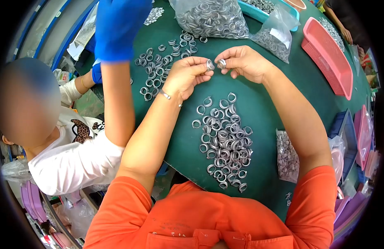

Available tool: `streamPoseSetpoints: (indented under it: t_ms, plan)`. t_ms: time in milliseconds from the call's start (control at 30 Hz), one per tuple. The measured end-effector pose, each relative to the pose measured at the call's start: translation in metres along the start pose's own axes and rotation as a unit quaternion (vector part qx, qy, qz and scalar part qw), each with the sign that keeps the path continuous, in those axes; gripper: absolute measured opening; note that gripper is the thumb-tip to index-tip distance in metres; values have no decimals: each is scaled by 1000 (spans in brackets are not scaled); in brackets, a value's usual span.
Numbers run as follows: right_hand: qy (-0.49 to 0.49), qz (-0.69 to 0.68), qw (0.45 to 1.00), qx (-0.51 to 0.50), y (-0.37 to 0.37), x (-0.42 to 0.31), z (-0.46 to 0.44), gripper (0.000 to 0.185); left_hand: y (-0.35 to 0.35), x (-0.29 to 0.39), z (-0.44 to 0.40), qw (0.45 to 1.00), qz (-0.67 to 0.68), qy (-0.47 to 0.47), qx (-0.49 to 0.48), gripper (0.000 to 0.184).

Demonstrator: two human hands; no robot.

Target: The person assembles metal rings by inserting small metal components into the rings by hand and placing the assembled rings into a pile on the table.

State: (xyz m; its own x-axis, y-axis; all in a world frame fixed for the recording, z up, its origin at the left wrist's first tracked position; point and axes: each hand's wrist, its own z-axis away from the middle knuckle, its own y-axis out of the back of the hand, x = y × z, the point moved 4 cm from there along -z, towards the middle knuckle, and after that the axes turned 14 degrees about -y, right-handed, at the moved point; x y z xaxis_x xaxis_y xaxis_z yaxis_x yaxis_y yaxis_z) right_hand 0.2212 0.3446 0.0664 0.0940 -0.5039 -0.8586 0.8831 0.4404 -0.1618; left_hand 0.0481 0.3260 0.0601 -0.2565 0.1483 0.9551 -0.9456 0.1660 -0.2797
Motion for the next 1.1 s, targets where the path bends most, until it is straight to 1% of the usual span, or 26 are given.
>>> streamPoseSetpoints:
  t_ms: [67,100,133,167,233,267,333,367,400,467,500,567,600,667,700,733,767,800,833,867,900,933,967,1000,1067,1100]
  plan:
    - [-26,68,996,-50,-6,-3,5,17,-1,2,9,1000,-19,5,-21,18]
    - [-25,68,996,-52,-7,-5,7,17,-1,3,15,994,-98,-17,-54,15]
    - [-36,171,980,-91,-13,-5,9,17,0,2,22,979,-182,-24,-92,10]
    - [-46,272,953,-129,-19,-4,12,16,-1,1,30,952,-267,-43,-147,9]
    - [-55,332,928,-159,-27,-3,12,17,-5,8,46,870,-421,-61,-250,9]
    - [-44,352,922,-156,-27,1,6,18,-3,5,43,869,-423,-61,-249,9]
    - [112,371,921,-44,-28,-6,-18,19,9,15,28,782,-551,-282,-78,12]
    - [82,400,910,67,-25,-9,-31,24,14,19,18,741,-584,-331,7,17]
    - [86,400,910,69,-31,-7,-43,24,18,16,8,712,-599,-359,75,20]
    - [192,408,849,277,-31,-8,-61,31,17,11,-10,678,-657,-312,103,22]
    - [151,414,852,282,-35,-8,-65,38,15,11,-15,675,-659,-315,103,22]
    - [156,458,821,304,-42,-8,-63,30,17,6,-22,687,-676,-256,78,21]
    - [165,466,813,307,-43,-7,-63,28,21,3,-23,685,-678,-256,76,21]
    - [203,472,807,290,-35,-3,-65,24,27,0,-19,676,-653,-337,56,21]
    - [239,480,800,271,-34,-4,-61,20,28,1,-16,677,-653,-336,56,21]
    - [237,480,800,271,-30,-3,-57,20,33,-1,-14,752,-581,-303,69,18]
    - [194,344,894,213,-22,0,-57,17,36,-3,-12,818,-502,-268,82,15]
    - [140,194,959,149,-17,2,-53,15,33,-1,-7,820,-501,-264,80,15]
    - [123,88,984,98,-18,0,-41,12,33,-1,-2,885,-399,-219,97,11]
    - [121,90,984,98,-14,-3,-33,12,32,-3,5,935,-290,-171,112,8]
    - [79,107,991,9,-15,-1,-28,12,29,-3,14,932,-307,-175,83,8]
    - [37,124,988,-80,-19,0,-21,13,21,4,27,906,-394,-153,24,10]
    - [4,186,975,-120,-23,3,-13,17,18,2,38,885,-432,-171,-3,13]
    - [3,186,975,-121,-26,0,-5,17,14,-1,49,862,-469,-189,-32,17]
    - [-85,342,909,-224,-42,3,11,19,1,0,71,870,-465,-160,-39,20]
    - [-107,367,898,-216,-46,-1,14,16,-5,1,78,867,-461,-172,-76,20]
